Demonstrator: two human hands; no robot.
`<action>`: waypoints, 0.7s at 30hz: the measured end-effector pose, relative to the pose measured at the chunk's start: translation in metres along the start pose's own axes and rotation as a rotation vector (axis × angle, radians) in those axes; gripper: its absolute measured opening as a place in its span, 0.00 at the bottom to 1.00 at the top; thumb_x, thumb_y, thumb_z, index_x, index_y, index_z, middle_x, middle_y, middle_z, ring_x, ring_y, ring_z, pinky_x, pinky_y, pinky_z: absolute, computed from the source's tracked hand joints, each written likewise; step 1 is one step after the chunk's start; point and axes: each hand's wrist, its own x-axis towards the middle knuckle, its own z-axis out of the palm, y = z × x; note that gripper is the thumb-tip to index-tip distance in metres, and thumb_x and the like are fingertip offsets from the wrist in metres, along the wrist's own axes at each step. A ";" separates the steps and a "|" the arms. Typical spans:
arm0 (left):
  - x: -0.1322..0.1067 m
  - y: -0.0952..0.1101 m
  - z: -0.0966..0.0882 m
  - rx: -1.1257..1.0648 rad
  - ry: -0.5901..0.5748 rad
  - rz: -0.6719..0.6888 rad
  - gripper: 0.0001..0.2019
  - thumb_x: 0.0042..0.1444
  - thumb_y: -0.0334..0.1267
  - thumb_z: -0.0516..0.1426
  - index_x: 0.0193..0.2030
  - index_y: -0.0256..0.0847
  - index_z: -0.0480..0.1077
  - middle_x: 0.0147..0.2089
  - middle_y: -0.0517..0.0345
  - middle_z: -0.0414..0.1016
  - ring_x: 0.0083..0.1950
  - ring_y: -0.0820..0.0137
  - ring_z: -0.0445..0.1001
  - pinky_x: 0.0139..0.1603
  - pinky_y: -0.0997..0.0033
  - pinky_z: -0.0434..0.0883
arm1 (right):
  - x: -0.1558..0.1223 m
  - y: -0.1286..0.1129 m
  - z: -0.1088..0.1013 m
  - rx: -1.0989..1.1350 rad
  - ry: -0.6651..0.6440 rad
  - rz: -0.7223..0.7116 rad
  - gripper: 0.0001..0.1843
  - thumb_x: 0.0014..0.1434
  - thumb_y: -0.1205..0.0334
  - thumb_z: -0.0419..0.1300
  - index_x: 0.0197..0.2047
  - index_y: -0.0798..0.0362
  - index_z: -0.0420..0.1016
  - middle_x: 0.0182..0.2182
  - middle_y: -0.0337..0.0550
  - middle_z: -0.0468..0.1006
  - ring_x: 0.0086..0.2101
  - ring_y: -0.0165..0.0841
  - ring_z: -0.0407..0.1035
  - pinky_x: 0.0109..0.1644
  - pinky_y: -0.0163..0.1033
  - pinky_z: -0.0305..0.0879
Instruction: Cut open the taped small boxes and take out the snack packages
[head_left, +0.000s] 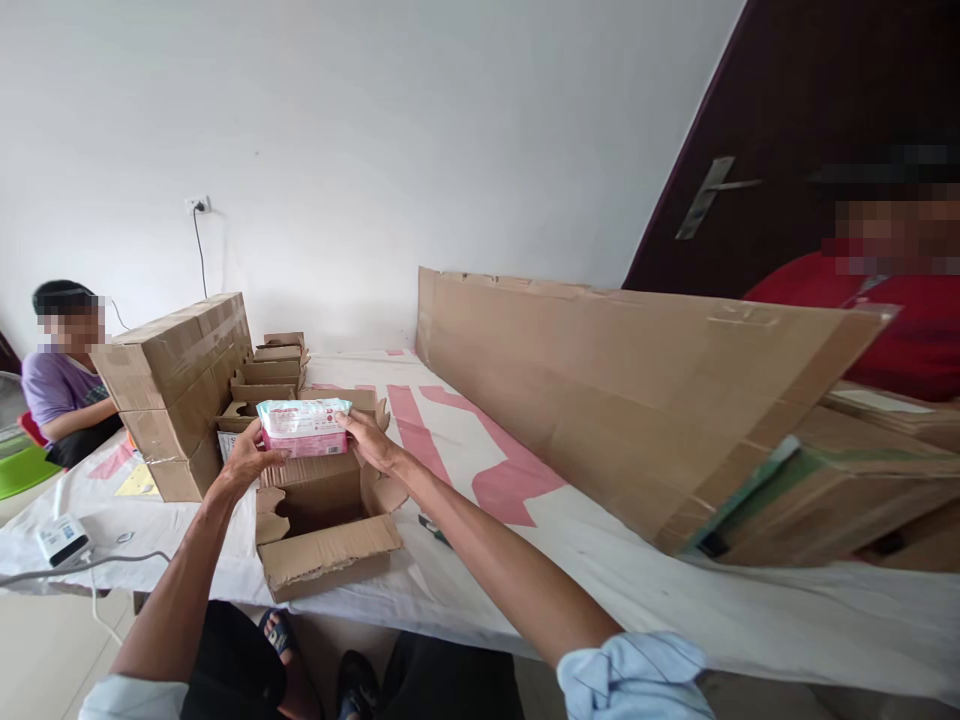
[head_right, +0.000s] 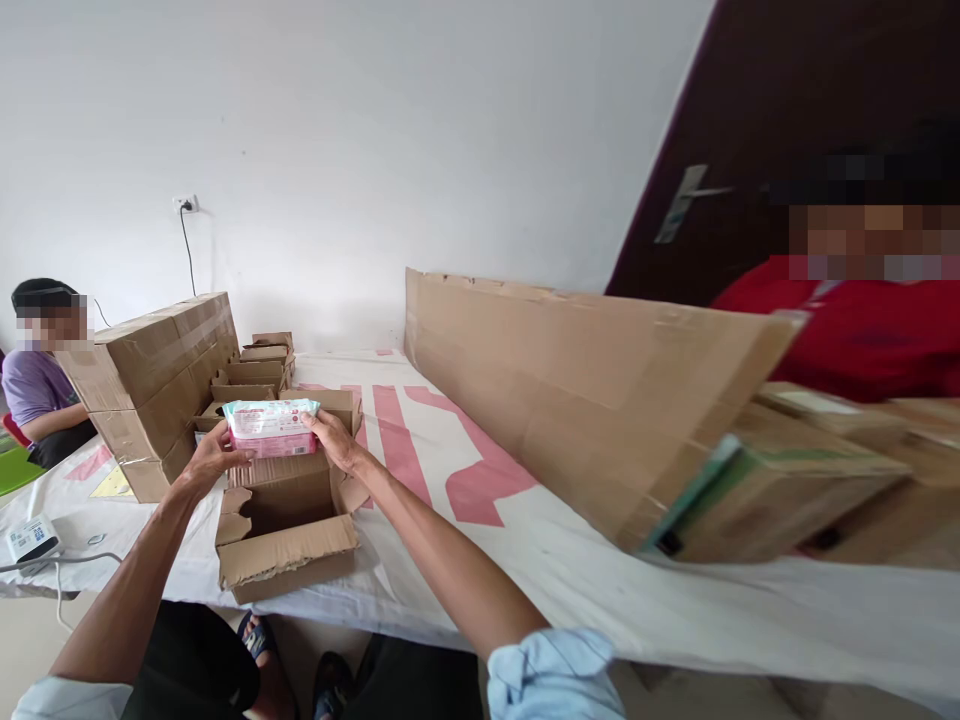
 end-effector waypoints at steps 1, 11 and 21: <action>0.003 -0.001 0.000 -0.007 0.000 -0.009 0.40 0.38 0.44 0.77 0.60 0.38 0.75 0.47 0.49 0.84 0.44 0.60 0.80 0.37 0.68 0.78 | 0.004 -0.001 0.000 -0.013 0.004 -0.002 0.34 0.61 0.31 0.66 0.57 0.49 0.83 0.51 0.45 0.87 0.57 0.46 0.76 0.65 0.50 0.69; 0.021 -0.006 -0.001 -0.044 0.047 -0.072 0.43 0.32 0.46 0.79 0.58 0.37 0.75 0.46 0.49 0.84 0.43 0.60 0.81 0.39 0.66 0.79 | 0.029 -0.005 0.002 -0.051 -0.002 0.008 0.40 0.56 0.25 0.65 0.56 0.49 0.83 0.51 0.47 0.87 0.60 0.48 0.75 0.68 0.53 0.69; 0.026 -0.013 -0.004 -0.026 0.049 -0.079 0.41 0.33 0.45 0.78 0.57 0.37 0.76 0.46 0.48 0.85 0.44 0.59 0.82 0.39 0.66 0.79 | 0.029 -0.010 0.005 -0.091 -0.034 0.054 0.44 0.55 0.21 0.63 0.55 0.52 0.83 0.48 0.50 0.88 0.56 0.47 0.77 0.64 0.51 0.72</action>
